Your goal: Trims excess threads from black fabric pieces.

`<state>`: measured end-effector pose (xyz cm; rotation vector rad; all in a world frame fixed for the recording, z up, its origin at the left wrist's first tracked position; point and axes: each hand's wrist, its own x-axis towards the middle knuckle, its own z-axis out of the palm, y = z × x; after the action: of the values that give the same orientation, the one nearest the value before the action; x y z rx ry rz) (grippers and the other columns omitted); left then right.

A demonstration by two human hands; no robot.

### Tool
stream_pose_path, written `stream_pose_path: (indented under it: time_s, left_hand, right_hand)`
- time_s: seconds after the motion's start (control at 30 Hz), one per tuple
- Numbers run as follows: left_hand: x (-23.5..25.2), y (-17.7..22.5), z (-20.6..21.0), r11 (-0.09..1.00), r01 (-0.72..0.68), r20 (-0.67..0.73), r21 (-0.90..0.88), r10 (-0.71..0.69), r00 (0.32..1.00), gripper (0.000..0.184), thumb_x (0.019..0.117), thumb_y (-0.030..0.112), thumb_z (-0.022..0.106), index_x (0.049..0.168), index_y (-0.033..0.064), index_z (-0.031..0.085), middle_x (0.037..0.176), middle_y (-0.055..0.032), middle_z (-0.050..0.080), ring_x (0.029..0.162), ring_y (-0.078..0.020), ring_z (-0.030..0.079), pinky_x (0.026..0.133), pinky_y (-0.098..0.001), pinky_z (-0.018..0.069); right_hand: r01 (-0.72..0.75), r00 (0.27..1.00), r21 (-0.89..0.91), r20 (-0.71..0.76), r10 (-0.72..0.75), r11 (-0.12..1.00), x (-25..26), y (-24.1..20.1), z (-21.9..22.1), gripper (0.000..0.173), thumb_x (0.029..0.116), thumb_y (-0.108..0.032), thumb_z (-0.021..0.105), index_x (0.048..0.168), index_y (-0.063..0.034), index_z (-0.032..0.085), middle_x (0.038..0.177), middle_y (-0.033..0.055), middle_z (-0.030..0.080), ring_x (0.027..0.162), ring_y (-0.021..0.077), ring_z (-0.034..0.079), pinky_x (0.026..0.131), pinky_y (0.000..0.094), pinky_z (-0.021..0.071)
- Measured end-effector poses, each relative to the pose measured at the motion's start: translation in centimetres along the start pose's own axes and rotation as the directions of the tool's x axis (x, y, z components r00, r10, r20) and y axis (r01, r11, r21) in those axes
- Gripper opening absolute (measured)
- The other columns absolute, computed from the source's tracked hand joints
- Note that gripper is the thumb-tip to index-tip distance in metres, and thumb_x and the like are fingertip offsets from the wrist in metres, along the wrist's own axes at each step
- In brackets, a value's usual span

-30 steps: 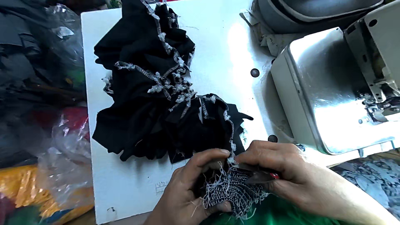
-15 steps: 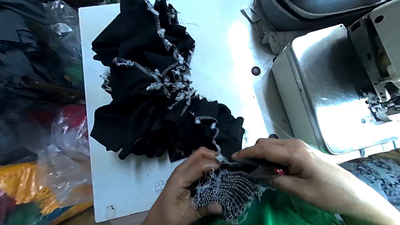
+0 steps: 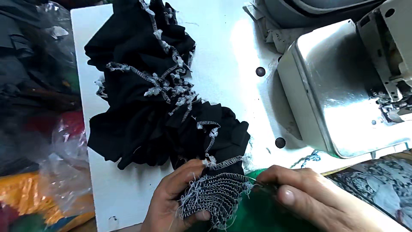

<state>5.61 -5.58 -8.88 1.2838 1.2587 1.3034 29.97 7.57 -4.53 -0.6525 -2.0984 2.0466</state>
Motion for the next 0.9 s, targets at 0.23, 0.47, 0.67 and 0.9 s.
stream_pose_path:
  time_s: [0.23, 0.47, 0.67, 0.9]
  left_hand:
    - [-0.2, 0.0, 0.1, 0.999, -0.021, 0.021, -0.032, 0.021, 1.000, 0.037, 0.0956, 0.047, 0.064, 0.129, 0.0336, 0.067, 0.130, 0.0277, 0.063, 0.122, 0.0122, 0.054, 0.103, -0.0107, 0.0448]
    - [-0.1, -0.5, 0.3, 0.997, -0.071, 0.097, 0.037, 0.067, 0.993, 0.032, 0.0968, 0.046, 0.065, 0.122, 0.0257, 0.067, 0.128, 0.0212, 0.063, 0.123, 0.0089, 0.053, 0.104, -0.0130, 0.0439]
    - [-0.1, -0.6, 0.3, 0.990, -0.115, 0.120, 0.084, 0.105, 0.987, 0.032, 0.0987, 0.046, 0.062, 0.119, 0.0220, 0.066, 0.125, 0.0186, 0.063, 0.125, 0.0073, 0.052, 0.107, -0.0145, 0.0409]
    - [0.0, -0.7, 0.2, 0.986, -0.119, 0.102, 0.113, 0.108, 0.989, 0.034, 0.0985, 0.051, 0.059, 0.119, 0.0243, 0.066, 0.125, 0.0212, 0.063, 0.125, 0.0081, 0.051, 0.110, -0.0158, 0.0386]
  right_hand:
    - [-0.111, 0.992, 0.026, -0.055, 0.112, 0.993, 0.2, 0.9, 0.6, 0.050, 0.1098, -0.043, 0.036, 0.115, -0.0037, 0.067, 0.070, -0.0043, 0.053, 0.059, -0.0041, 0.047, 0.056, 0.0122, 0.0395]
    - [-0.030, 0.990, 0.046, -0.133, 0.036, 0.999, 1.0, 1.3, 0.9, 0.043, 0.1077, -0.041, 0.045, 0.104, -0.0065, 0.070, 0.069, -0.0081, 0.053, 0.061, -0.0094, 0.045, 0.057, 0.0077, 0.0371]
    - [-0.019, 0.979, 0.103, -0.198, 0.039, 0.995, 0.7, 1.7, 1.0, 0.040, 0.1075, -0.040, 0.047, 0.103, -0.0083, 0.070, 0.066, -0.0113, 0.049, 0.058, -0.0110, 0.041, 0.054, 0.0064, 0.0342]
    - [-0.098, 0.984, 0.081, -0.140, 0.109, 0.992, 0.6, 1.4, 0.9, 0.046, 0.1051, -0.049, 0.047, 0.105, -0.0088, 0.071, 0.068, -0.0119, 0.051, 0.059, -0.0109, 0.043, 0.055, 0.0075, 0.0354]
